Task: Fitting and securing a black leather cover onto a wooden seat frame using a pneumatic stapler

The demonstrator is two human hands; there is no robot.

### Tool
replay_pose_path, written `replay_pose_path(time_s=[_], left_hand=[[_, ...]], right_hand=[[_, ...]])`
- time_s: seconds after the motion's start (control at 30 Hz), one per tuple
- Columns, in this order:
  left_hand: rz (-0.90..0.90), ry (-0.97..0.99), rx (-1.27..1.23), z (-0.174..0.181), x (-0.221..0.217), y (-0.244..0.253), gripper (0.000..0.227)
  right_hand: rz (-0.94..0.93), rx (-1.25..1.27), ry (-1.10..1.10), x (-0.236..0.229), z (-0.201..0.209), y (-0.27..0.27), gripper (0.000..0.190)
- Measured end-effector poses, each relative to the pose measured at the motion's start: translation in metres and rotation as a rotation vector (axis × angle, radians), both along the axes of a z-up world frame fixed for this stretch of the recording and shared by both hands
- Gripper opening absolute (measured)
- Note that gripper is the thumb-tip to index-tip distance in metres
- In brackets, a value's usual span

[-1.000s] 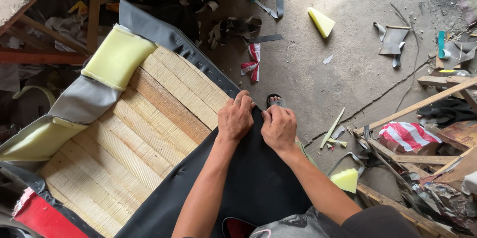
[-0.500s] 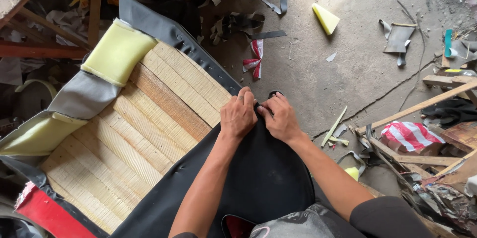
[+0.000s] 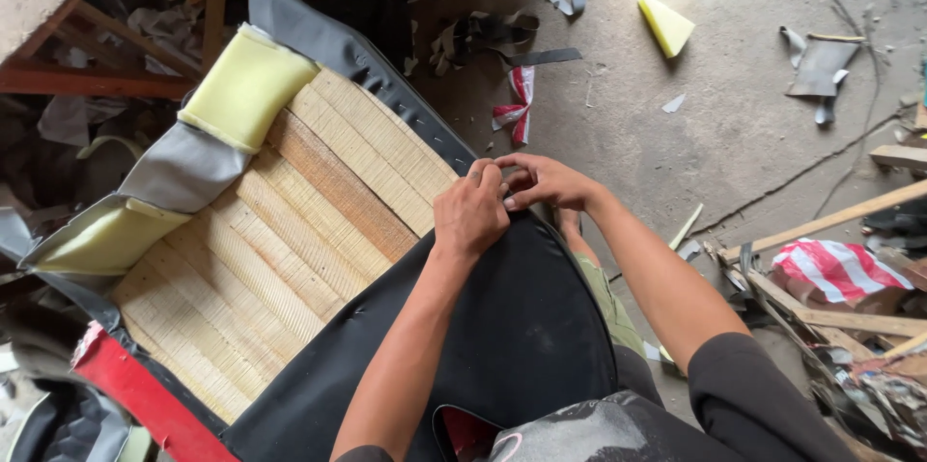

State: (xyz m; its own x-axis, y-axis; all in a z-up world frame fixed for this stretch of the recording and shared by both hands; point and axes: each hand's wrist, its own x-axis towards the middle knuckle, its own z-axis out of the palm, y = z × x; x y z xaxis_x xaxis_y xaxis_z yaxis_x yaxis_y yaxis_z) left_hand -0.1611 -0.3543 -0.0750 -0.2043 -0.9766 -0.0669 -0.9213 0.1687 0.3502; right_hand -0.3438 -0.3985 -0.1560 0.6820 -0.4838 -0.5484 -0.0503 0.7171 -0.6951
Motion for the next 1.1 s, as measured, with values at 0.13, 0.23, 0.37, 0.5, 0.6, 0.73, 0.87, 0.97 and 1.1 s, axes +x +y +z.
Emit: replay_pose_path(time_s=[0.13,0.23,0.37,0.5,0.6,0.73,0.87,0.97,1.1], left_hand=[[0.060,0.042,0.148,-0.022,0.004,-0.008,0.019],[0.104,0.069,0.203,-0.019,0.004,-0.009,0.022],[0.221,0.228,-0.077,0.023,0.017,0.023,0.024],[0.586,0.091,-0.362,0.072,0.087,0.154,0.032],[0.976,-0.263,-0.362,0.095,0.121,0.334,0.026],[1.548,-0.532,-0.292,0.059,0.087,0.517,0.052],[2.491,0.889,0.263,0.082,0.069,0.470,0.069],[2.433,0.876,0.057,0.060,0.087,0.487,0.067],[2.147,0.638,0.047,0.068,0.153,0.494,0.072]], right_hand=[[-0.032,0.006,-0.134,0.005,-0.017,-0.006,0.087],[-0.028,-0.045,-0.122,0.002,-0.024,-0.005,0.084],[-0.037,-0.038,0.019,0.003,-0.015,-0.004,0.081],[-0.193,0.037,0.088,0.008,0.006,0.013,0.078],[-0.329,0.106,-0.055,0.015,0.019,0.033,0.075],[-0.444,0.112,-0.069,0.013,-0.003,0.044,0.061],[-0.431,0.039,0.005,0.013,-0.001,0.044,0.059],[-0.437,0.014,0.026,0.014,-0.003,0.062,0.059],[-0.508,-0.055,0.106,0.020,-0.004,0.096,0.056]])
